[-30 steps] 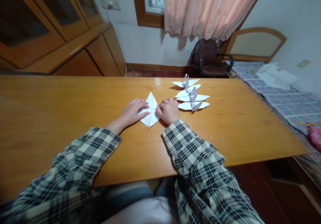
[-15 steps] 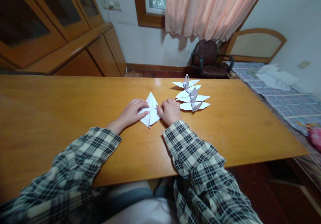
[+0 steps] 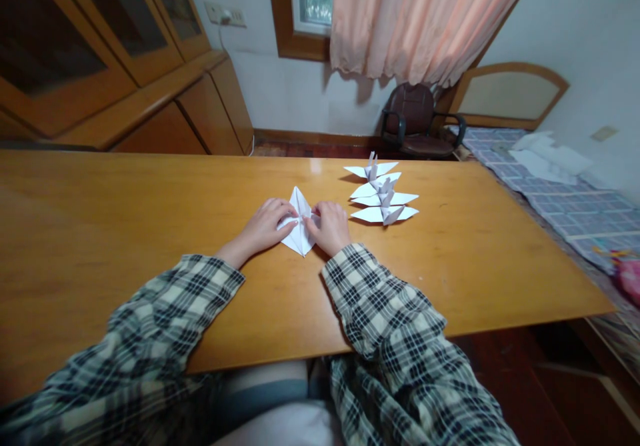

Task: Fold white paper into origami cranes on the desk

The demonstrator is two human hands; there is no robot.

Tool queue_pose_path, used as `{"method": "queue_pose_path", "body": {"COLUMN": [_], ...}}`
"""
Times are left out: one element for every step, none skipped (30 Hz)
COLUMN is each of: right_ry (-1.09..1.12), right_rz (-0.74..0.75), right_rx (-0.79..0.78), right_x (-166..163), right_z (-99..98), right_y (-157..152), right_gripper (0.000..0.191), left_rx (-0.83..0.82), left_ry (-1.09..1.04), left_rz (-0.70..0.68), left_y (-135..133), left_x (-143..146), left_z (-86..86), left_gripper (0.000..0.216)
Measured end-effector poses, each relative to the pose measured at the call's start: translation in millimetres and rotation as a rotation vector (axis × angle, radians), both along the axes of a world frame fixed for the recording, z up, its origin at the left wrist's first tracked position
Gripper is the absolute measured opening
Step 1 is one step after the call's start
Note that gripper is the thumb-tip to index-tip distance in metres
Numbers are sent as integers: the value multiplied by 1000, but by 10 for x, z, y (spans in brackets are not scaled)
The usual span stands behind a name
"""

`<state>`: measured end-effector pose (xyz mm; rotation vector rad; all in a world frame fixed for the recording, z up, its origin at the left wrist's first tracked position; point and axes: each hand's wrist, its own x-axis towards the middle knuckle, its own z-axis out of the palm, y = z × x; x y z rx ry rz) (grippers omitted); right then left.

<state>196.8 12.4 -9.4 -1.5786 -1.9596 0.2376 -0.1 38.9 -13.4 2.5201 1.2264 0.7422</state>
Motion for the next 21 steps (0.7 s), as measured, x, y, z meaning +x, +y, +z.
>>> {"method": "queue_pose_path", "body": {"right_ry": [24,42,56,65,70,72,72,71,70,69,69,67,65,62,60,61,68,80,96,117,140], "right_rz": [27,55,87,122,158,195,232,266,296,320,341,357,370,382,394,403,409,411,404,385,351], "right_rx": [-1,-4,-7,-7,-7,-6,-5,-6,-7,-9,-12,-14,-16,-16,-14,-9,1,15,32,51,70], "right_x": [-11,-21,-30,-38,-44,-49,-53,-56,-58,-60,-61,-61,-60,-59,-57,-54,-50,-45,-39,-30,-20], "right_z": [3,5,7,9,10,11,12,12,14,15,17,18,19,19,19,19,20,22,25,30,37], "right_y": [-9,-20,-31,-42,-53,-63,-72,-79,-85,-90,-93,-95,-96,-97,-98,-99,-99,-99,-98,-95,-91], "right_gripper": [20,20,21,23,25,27,28,30,31,33,34,34,35,35,35,35,34,33,33,32,32], "left_rx": [2,1,-2,-7,-13,-17,-19,-17,-14,-10,-7,-5,-5,-7,-9,-11,-14,-16,-18,-21,-33], "left_ry": [-3,-9,-17,-28,-41,-54,-65,-74,-80,-83,-86,-89,-95,-104,-115,-124,-130,-134,-140,-158,-195], "left_rz": [5,11,17,25,33,43,56,72,90,109,128,149,168,183,192,196,195,192,189,192,200], "left_y": [4,10,17,25,33,41,47,53,56,59,61,62,65,67,70,73,76,77,77,75,73], "left_x": [4,6,8,8,7,6,4,4,4,5,6,7,7,7,5,3,0,-3,-5,-7,-7], "left_z": [2,2,2,1,0,-3,-5,-8,-11,-14,-16,-19,-21,-23,-24,-25,-24,-23,-21,-18,-15], "left_gripper": [24,28,33,37,41,43,44,43,43,41,40,38,37,36,34,33,32,31,30,31,32]}}
